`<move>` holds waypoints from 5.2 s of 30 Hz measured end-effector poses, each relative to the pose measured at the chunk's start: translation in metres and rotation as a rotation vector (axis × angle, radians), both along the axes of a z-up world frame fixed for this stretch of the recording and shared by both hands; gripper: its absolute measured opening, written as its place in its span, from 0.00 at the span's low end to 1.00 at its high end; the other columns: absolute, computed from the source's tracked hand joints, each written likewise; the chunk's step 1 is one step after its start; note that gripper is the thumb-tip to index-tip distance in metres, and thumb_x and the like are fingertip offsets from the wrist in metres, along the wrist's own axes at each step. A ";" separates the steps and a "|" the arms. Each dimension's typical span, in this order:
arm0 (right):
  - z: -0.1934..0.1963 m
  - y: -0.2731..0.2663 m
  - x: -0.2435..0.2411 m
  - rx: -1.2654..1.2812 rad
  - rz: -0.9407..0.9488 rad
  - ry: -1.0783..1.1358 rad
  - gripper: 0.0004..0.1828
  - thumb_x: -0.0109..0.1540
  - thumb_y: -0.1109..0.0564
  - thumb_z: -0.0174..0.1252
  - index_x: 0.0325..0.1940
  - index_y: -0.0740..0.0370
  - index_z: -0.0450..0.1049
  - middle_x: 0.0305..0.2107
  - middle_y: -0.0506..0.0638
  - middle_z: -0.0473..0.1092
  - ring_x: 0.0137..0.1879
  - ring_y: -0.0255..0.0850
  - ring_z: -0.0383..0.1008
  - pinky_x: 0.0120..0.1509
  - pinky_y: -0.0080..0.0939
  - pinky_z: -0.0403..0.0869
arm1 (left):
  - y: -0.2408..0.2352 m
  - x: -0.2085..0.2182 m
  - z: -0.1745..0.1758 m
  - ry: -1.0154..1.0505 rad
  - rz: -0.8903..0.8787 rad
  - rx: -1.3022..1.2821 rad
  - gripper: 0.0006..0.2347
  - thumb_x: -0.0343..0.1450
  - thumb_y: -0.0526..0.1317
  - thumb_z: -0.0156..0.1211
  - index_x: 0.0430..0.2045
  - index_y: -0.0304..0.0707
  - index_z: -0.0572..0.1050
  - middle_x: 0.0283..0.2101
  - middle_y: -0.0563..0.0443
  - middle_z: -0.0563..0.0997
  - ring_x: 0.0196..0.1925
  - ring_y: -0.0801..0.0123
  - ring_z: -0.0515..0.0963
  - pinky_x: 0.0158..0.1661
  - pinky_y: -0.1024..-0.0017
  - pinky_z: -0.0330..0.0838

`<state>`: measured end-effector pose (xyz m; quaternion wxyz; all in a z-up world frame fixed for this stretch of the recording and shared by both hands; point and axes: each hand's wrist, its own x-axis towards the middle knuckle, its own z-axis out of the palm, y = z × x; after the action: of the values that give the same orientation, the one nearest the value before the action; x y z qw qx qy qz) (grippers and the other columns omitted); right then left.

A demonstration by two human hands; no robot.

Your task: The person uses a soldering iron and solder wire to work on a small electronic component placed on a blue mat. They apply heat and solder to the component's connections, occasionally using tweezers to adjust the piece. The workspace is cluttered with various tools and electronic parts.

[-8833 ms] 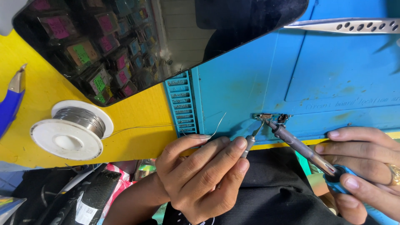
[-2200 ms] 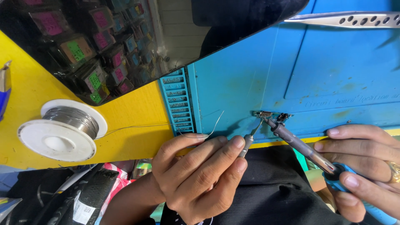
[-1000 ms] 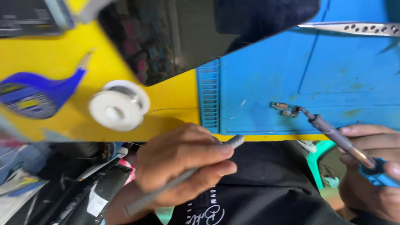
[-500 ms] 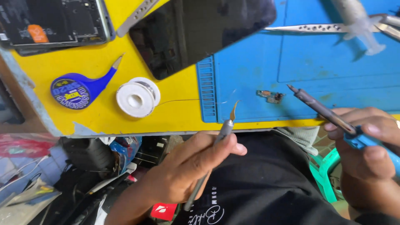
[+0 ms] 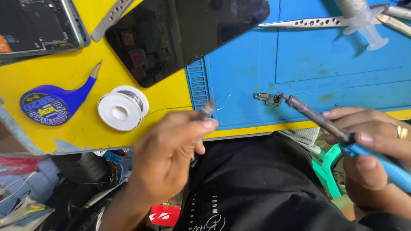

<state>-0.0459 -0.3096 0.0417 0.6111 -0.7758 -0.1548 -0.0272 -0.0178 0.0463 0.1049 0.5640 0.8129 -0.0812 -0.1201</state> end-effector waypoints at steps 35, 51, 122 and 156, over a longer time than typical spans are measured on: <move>-0.027 -0.042 0.037 -0.386 0.668 0.015 0.14 0.66 0.51 0.44 0.54 0.57 0.61 0.45 0.57 0.75 0.56 0.50 0.81 0.70 0.62 0.81 | -0.023 0.048 -0.060 -0.722 -0.199 0.625 0.04 0.76 0.35 0.63 0.40 0.40 0.85 0.36 0.51 0.84 0.32 0.69 0.75 0.28 0.71 0.69; -0.052 -0.027 0.020 -0.267 0.437 -0.248 0.18 0.73 0.42 0.32 0.53 0.58 0.56 0.32 0.55 0.72 0.42 0.49 0.81 0.56 0.63 0.85 | -0.018 0.050 -0.062 -0.701 -0.244 0.619 0.04 0.77 0.36 0.63 0.40 0.37 0.84 0.37 0.51 0.83 0.33 0.69 0.75 0.30 0.71 0.71; -0.070 -0.024 0.002 -0.232 0.307 -0.274 0.17 0.73 0.43 0.29 0.44 0.56 0.56 0.27 0.55 0.70 0.36 0.50 0.78 0.52 0.63 0.83 | -0.021 0.044 -0.068 -0.668 -0.228 0.622 0.02 0.76 0.36 0.68 0.39 0.40 0.85 0.38 0.52 0.84 0.34 0.68 0.76 0.31 0.70 0.73; -0.084 -0.021 0.005 -0.143 0.280 -0.402 0.18 0.76 0.44 0.28 0.51 0.59 0.56 0.26 0.54 0.68 0.35 0.50 0.75 0.49 0.62 0.82 | -0.019 0.051 -0.066 -0.689 -0.269 0.612 0.05 0.78 0.34 0.62 0.38 0.40 0.85 0.35 0.51 0.82 0.32 0.68 0.73 0.29 0.71 0.68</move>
<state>-0.0408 -0.3303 -0.0419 0.5093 -0.7671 -0.3807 -0.0851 0.0336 0.0278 0.0392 0.2185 0.9164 -0.3287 0.0663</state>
